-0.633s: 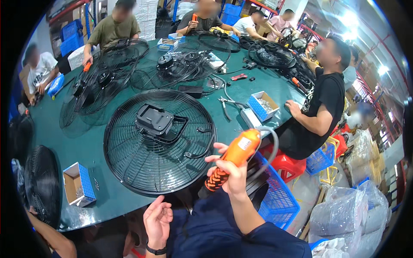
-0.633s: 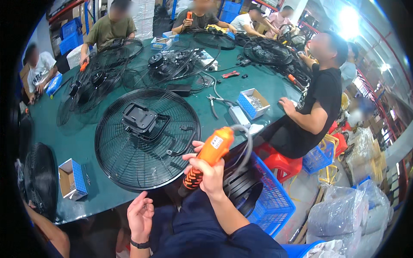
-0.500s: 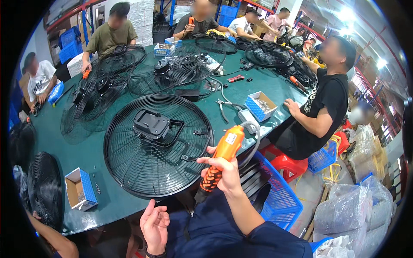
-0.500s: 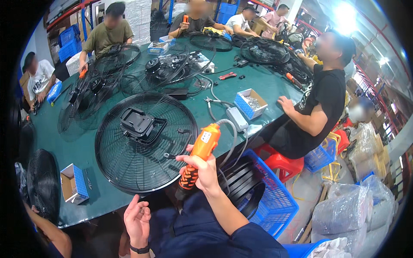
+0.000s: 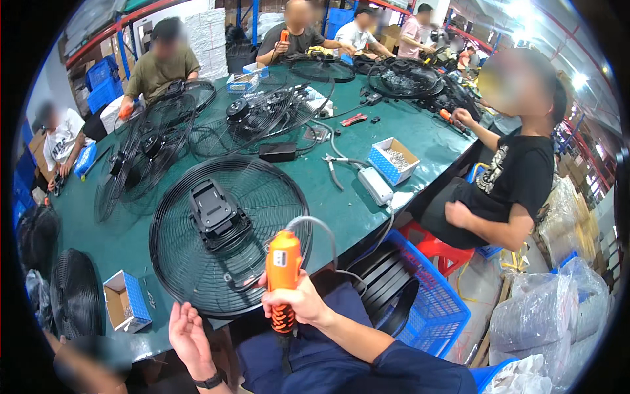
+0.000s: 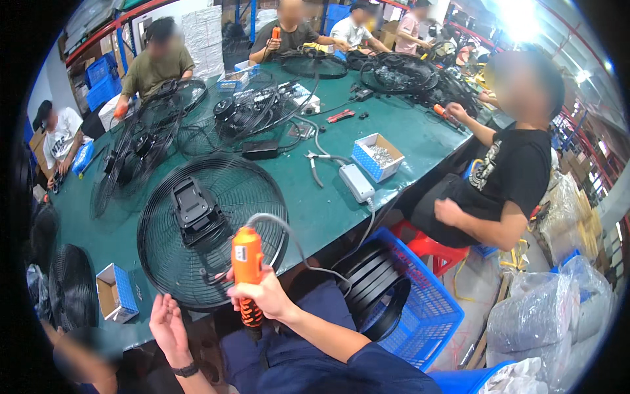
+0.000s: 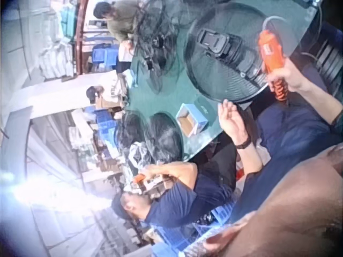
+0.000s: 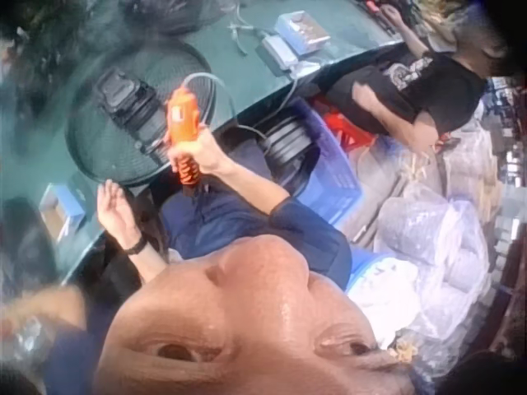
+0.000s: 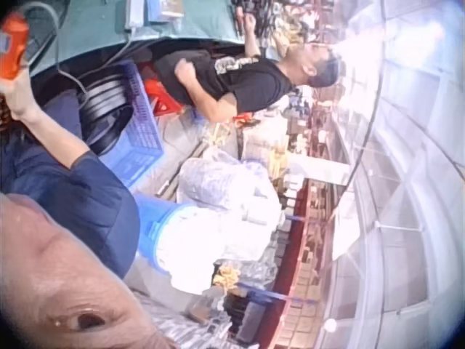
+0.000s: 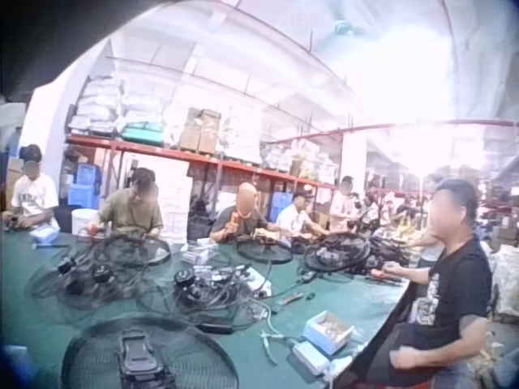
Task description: Assembling industrial fan guards and motors using a powered screwdriver at a workshop table.
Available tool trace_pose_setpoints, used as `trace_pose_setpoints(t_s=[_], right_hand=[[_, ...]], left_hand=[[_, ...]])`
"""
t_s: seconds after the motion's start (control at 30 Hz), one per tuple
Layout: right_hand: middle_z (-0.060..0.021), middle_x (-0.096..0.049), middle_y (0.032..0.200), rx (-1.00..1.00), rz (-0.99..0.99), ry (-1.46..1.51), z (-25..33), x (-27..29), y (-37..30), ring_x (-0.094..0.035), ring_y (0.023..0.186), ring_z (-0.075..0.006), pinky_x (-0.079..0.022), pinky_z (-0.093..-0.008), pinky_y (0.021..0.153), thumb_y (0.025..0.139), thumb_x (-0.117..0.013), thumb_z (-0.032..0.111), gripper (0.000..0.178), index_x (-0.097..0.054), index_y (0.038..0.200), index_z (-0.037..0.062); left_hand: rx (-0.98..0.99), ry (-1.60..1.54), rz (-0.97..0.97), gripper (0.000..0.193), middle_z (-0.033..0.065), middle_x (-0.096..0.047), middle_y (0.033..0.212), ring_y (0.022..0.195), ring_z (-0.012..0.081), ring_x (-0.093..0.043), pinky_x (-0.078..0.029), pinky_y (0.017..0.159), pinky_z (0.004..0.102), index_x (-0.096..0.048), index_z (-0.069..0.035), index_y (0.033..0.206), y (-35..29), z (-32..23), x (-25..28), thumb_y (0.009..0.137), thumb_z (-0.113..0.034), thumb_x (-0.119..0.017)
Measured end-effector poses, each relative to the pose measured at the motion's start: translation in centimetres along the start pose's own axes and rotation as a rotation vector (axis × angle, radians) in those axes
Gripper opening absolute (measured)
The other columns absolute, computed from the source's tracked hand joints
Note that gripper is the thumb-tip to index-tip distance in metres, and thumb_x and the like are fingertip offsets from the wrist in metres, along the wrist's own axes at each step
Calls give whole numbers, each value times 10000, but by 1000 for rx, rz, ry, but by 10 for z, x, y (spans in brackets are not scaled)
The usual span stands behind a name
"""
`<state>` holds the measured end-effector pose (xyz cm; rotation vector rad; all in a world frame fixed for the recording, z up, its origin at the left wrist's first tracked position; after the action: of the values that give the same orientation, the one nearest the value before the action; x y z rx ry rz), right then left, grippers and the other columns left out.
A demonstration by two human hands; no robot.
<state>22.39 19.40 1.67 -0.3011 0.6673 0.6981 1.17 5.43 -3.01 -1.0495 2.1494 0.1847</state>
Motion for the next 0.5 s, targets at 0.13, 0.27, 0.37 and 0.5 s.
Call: trace_pose_setpoints(t_s=[0.13, 0.27, 0.37, 0.5], right_hand=[[-92, -613, 764, -39, 29, -145, 3, -1, -3, -624, 602, -156, -522, -283, 565, 711, -654, -12, 262, -528, 940, -17], [-189, -649, 886, -21, -8, -147, 10, 16, -12, -641, 623, -198, -536, -307, 584, 718, -614, -24, 352, -495, 1049, -31], [-289, -613, 873, 292, -163, -67, 14, 23, -23, -630, 585, -298, -537, -384, 568, 689, -565, 41, 402, -444, 1066, -27], [-232, -575, 938, 603, -116, -56, 44, 21, -38, -582, 616, -259, -496, -398, 591, 714, -540, 113, 370, -427, 1056, 31]], left_hand=[[-59, 63, 38, 463, 169, -564, 1109, 853, 163, -545, -472, 701, 241, -408, 109, 1273, -15, -6, -14, 825, 15, -475], [113, 24, 81, 279, 210, -631, 996, 652, 154, -570, -475, 533, 224, -500, 74, 1156, -41, 4, -8, 913, -62, -481], [214, 115, 119, 219, 180, -643, 821, 477, 131, -506, -393, 404, 211, -548, 48, 1047, -57, 21, 1, 934, -134, -503], [387, 208, 197, 272, 114, -608, 767, 509, 93, -463, -342, 429, 194, -580, 42, 1059, -69, 42, -11, 942, -190, -500]])
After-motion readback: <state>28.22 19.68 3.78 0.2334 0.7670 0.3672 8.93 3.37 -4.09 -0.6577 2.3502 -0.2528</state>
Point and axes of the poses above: each hand's wrist, its own y-axis towards the middle knuckle, its own x-axis out of the back of the hand, z = x × y, the point moved 3 cm from there along y, towards the middle knuckle
